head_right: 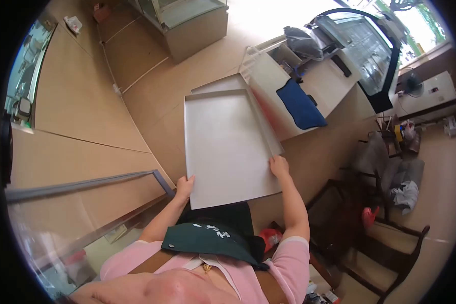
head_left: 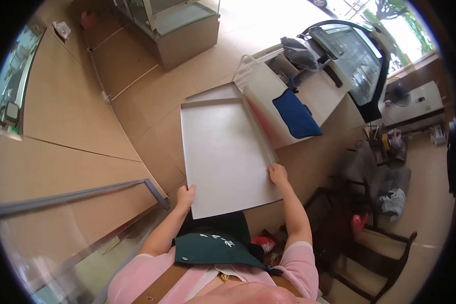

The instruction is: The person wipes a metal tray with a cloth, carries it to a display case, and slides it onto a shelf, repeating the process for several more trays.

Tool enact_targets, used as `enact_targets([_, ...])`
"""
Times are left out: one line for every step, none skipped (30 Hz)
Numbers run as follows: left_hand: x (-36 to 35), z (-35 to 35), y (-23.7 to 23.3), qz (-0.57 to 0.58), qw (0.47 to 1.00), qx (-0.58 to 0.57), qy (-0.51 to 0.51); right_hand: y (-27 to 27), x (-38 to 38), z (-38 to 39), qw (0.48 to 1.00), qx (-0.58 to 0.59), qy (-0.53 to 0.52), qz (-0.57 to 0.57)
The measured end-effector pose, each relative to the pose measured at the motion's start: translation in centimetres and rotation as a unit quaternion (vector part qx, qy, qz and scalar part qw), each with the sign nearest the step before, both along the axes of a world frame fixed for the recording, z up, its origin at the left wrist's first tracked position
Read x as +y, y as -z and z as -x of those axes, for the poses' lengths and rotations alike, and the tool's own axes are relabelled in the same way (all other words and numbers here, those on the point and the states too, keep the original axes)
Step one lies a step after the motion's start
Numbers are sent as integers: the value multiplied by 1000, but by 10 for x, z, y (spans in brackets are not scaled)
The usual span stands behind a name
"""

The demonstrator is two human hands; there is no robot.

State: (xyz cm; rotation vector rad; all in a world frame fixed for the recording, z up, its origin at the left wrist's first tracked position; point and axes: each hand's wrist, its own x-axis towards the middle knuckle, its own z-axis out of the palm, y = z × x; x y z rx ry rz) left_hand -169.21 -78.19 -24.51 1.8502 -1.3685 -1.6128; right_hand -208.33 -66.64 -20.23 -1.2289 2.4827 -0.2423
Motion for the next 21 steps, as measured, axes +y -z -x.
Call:
enact_targets([-3, 15, 2, 38, 998, -45, 30, -3, -16, 11, 1000, 17, 2, -24])
enact_targets([-7, 30, 8, 77, 991, -89, 62, -5, -31, 20, 998, 36, 4, -48])
enact_targets([-9, 41, 13, 90, 985, -122, 79, -5, -44, 29, 998, 34, -5, -52])
enact_targets([-9, 52, 22, 107, 978, -151, 97, 8, -54, 39, 997, 43, -20, -53])
enact_targets([-16, 66, 33, 132, 969, -174, 113, 24, -64, 51, 997, 60, -34, -48])
enact_targets([-19, 75, 54, 151, 968, -164, 112, 39, -76, 66, 995, 79, -45, -38])
enact_targets([-21, 86, 55, 136, 966, -183, 119, 51, -86, 77, 997, 76, -20, -20])
enact_targets([-23, 97, 64, 128, 965, -199, 118, 63, -91, 80, 998, 69, 6, -6])
enact_targets([-26, 109, 65, 131, 965, -199, 109, 76, -95, 84, 998, 60, 31, 4])
enact_targets([-34, 121, 70, 128, 966, -199, 108, 93, -99, 93, 997, 52, 45, 28])
enact_targets([-38, 132, 78, 120, 966, -202, 107, 113, -102, 102, 996, 42, 57, 49])
enact_targets([-38, 139, 85, 111, 966, -208, 104, 133, -103, 109, 995, 30, 67, 68])
enact_targets([-40, 146, 88, 102, 965, -214, 108, 146, -105, 114, 994, 28, 80, 68])
enact_targets([-43, 155, 93, 95, 964, -220, 111, 158, -108, 122, 995, 23, 78, 60])
enact_targets([-47, 164, 96, 89, 963, -227, 116, 169, -110, 128, 995, 17, 78, 52])
enact_targets([-46, 170, 105, 84, 957, -246, 131, 180, -110, 135, 996, 12, 77, 44])
enact_targets([-44, 174, 113, 78, 950, -265, 147, 192, -110, 141, 996, 4, 79, 40])
enact_targets([-42, 177, 121, 73, 942, -283, 163, 203, -111, 145, 996, -3, 81, 36])
enact_targets([-39, 178, 129, 68, 947, -272, 157, 212, -111, 147, 996, -10, 83, 32])
enact_targets([-38, 179, 137, 64, 951, -261, 150, 220, -110, 149, 997, -14, 74, 24])
enact_targets([-37, 180, 145, 60, 956, -250, 142, 228, -110, 150, 998, -18, 65, 16])
